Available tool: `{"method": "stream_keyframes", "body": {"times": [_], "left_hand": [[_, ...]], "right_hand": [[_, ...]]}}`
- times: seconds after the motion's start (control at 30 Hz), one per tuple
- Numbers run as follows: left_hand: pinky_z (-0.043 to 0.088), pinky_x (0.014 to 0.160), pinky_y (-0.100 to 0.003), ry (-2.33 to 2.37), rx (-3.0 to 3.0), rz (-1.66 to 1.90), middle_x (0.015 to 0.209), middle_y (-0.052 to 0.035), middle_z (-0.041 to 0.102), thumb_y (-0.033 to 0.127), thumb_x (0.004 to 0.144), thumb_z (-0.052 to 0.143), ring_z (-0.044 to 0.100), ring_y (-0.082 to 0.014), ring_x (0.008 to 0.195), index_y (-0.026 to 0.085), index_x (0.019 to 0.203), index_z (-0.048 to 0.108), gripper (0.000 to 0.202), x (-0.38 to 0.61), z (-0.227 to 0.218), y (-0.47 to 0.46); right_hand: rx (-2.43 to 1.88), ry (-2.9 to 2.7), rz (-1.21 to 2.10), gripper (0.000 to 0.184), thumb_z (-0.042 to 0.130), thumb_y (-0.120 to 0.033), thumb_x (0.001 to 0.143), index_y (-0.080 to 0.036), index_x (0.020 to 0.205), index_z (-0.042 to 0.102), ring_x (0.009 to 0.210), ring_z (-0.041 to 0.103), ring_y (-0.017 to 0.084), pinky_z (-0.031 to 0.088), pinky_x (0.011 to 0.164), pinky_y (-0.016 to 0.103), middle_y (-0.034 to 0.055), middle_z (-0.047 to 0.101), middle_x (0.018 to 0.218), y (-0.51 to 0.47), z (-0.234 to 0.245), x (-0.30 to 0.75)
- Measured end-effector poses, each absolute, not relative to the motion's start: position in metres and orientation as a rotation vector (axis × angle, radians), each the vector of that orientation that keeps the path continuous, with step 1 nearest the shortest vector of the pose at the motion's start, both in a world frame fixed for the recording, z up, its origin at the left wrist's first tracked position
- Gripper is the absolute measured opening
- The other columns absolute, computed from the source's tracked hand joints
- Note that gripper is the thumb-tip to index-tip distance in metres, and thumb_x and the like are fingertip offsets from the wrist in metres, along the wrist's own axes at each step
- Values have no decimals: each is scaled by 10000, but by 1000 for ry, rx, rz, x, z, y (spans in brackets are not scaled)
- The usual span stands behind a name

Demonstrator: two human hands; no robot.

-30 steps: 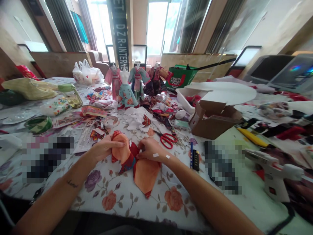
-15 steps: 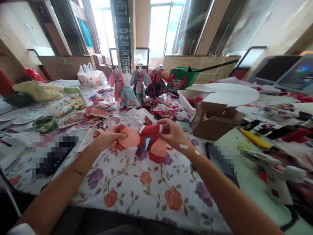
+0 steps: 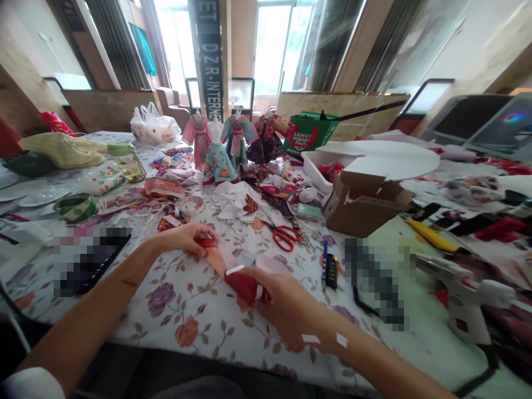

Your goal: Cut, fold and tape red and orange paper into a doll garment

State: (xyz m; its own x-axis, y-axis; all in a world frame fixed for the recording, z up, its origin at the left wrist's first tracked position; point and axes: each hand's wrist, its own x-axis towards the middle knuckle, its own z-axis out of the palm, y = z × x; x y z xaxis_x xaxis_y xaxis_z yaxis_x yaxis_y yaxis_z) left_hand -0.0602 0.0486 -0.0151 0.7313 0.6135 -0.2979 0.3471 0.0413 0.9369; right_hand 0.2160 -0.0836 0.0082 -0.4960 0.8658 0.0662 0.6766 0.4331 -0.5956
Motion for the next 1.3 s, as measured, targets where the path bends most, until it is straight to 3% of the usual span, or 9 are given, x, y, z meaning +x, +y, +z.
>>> {"method": "stream_keyframes", "body": {"times": [0.1,0.23,0.43,0.6,0.77,0.87,1.0,1.13,1.3], "left_hand": [[440,491,-203,825,1604,196,704,17,596,206,594,759,561,-113,559,143,1088,569,533,-67,-14,48],[404,520,-195,886,1734,216,650,43,549,174,625,713,527,-108,579,147,1112,555,513,-74,-5,43],[411,609,-224,964,1807,236,732,12,605,200,647,687,569,-146,685,150,1118,557,491,-80,3,34],[420,660,-241,1078,1778,225,803,-32,652,292,647,685,591,-164,736,116,994,617,394,-76,1,30],[390,592,-229,1299,1915,193,750,-25,663,350,606,701,593,-172,700,142,842,654,318,-71,-1,23],[313,501,-231,1404,2001,131,620,0,615,359,607,683,541,-150,587,158,715,657,229,-66,1,14],[252,455,-235,1402,1974,138,504,26,520,290,578,683,458,-121,500,159,577,601,155,-62,2,6],[285,455,-214,1335,1923,217,530,34,528,254,581,676,470,-107,512,155,588,579,139,-62,0,11],[388,464,-202,1226,1833,346,567,28,567,232,630,634,520,-102,487,154,680,551,125,-54,0,24]], "right_hand": [[-1448,-2349,1000,613,571,-108,659,-282,1246,540,695,577,143,444,601,226,24,641,910,-90,5,197],[-1525,-2283,1101,636,595,-139,668,-265,1283,500,756,575,163,444,647,248,40,625,973,-90,8,185],[-1614,-2229,1376,756,660,-253,708,-300,1387,331,628,577,146,403,537,221,-1,631,818,-90,6,196],[-1421,-2454,1214,467,568,-411,835,-233,1263,507,674,589,158,398,575,230,27,658,783,-70,19,216],[-1419,-2498,819,292,531,-397,864,-190,1045,630,652,574,159,379,584,244,53,665,787,-30,20,208],[-1382,-2567,600,211,606,-296,811,-174,977,654,780,575,189,377,653,256,77,657,896,-9,11,189],[-1337,-2643,614,179,706,-271,714,-150,837,660,791,549,197,361,637,249,90,621,894,3,0,170],[-1308,-2644,707,118,661,-253,761,-156,698,632,729,539,150,353,612,217,51,607,808,1,-6,171],[-1340,-2614,773,62,630,-221,769,-160,756,625,676,513,126,325,576,210,16,607,753,-3,-9,184]]}}
